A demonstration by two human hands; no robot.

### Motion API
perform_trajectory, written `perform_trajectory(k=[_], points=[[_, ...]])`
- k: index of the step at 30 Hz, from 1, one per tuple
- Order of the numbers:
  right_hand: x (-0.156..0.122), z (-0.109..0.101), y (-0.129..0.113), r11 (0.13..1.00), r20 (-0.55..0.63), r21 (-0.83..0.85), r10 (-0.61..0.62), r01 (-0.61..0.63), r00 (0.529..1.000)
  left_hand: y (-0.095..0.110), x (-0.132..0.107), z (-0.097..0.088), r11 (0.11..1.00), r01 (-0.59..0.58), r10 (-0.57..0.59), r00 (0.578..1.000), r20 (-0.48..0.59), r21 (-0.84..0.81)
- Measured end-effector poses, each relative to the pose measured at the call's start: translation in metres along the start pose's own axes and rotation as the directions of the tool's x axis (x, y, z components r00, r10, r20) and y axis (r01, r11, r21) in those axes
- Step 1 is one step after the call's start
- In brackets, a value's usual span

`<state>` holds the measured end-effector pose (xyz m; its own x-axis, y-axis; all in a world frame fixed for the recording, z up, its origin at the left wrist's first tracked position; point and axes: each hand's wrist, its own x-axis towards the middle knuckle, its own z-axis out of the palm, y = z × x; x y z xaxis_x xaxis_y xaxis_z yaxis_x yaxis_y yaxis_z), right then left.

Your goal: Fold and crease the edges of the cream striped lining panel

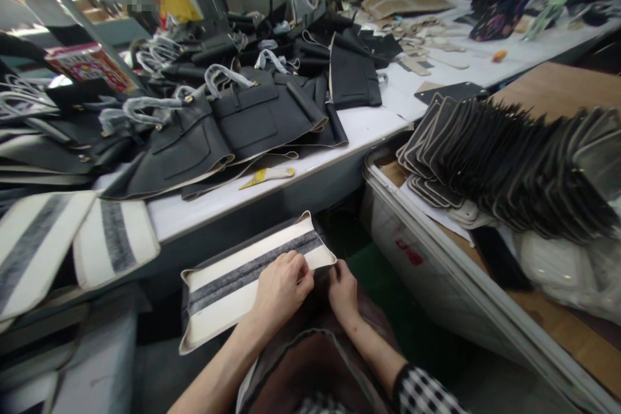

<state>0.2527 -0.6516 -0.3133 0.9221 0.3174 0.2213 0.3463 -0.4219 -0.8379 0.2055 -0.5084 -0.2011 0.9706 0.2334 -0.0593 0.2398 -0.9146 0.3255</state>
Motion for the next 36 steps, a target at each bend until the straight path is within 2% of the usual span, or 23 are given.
perform_trajectory(k=[1, 3, 6, 8, 11, 15, 21, 24, 31, 36], points=[[-0.004, -0.01, -0.003, 0.999, 0.012, 0.0, -0.041, 0.041, 0.999, 0.001, -0.001, -0.001, 1.0, -0.002, 0.002, 1.0, -0.008, 0.006], [-0.012, -0.03, -0.014, 0.978, 0.047, -0.014, -0.206, 0.207, 0.977, 0.002, -0.003, -0.001, 1.0, -0.007, 0.007, 1.0, -0.017, 0.018], [-0.018, -0.049, -0.033, 0.856, 0.106, -0.067, -0.504, 0.512, 0.857, 0.003, -0.005, -0.001, 0.999, -0.014, 0.015, 1.0, -0.023, 0.046], [-0.017, -0.048, -0.041, 0.8, 0.139, -0.124, -0.571, 0.587, 0.809, 0.004, -0.006, 0.001, 0.998, -0.021, 0.023, 0.999, -0.026, 0.065], [-0.015, -0.035, -0.041, 0.764, 0.178, -0.222, -0.58, 0.606, 0.795, 0.004, -0.009, 0.003, 0.999, -0.02, 0.022, 0.999, -0.033, 0.048], [-0.017, -0.026, -0.033, 0.696, 0.224, -0.336, -0.596, 0.635, 0.771, -0.004, -0.028, -0.003, 0.996, -0.037, 0.031, 0.997, -0.073, -0.08], [-0.023, -0.026, -0.039, 0.68, 0.271, -0.404, -0.549, 0.611, 0.791, -0.029, -0.067, -0.01, 0.997, 0.032, -0.038, 0.996, -0.078, -0.066], [-0.025, -0.019, -0.041, 0.69, 0.241, -0.394, -0.56, 0.607, 0.793, -0.034, -0.067, -0.007, 0.996, 0.051, -0.058, 0.995, -0.087, -0.072], [-0.032, 0.001, -0.044, 0.684, 0.202, -0.377, -0.597, 0.624, 0.776, -0.031, -0.056, -0.006, 0.991, 0.118, -0.125, 0.987, -0.102, -0.069], [-0.039, 0.015, -0.051, 0.655, 0.19, -0.357, -0.647, 0.666, 0.739, -0.034, -0.057, -0.006, 0.978, 0.146, -0.165, 0.979, -0.123, -0.152]])
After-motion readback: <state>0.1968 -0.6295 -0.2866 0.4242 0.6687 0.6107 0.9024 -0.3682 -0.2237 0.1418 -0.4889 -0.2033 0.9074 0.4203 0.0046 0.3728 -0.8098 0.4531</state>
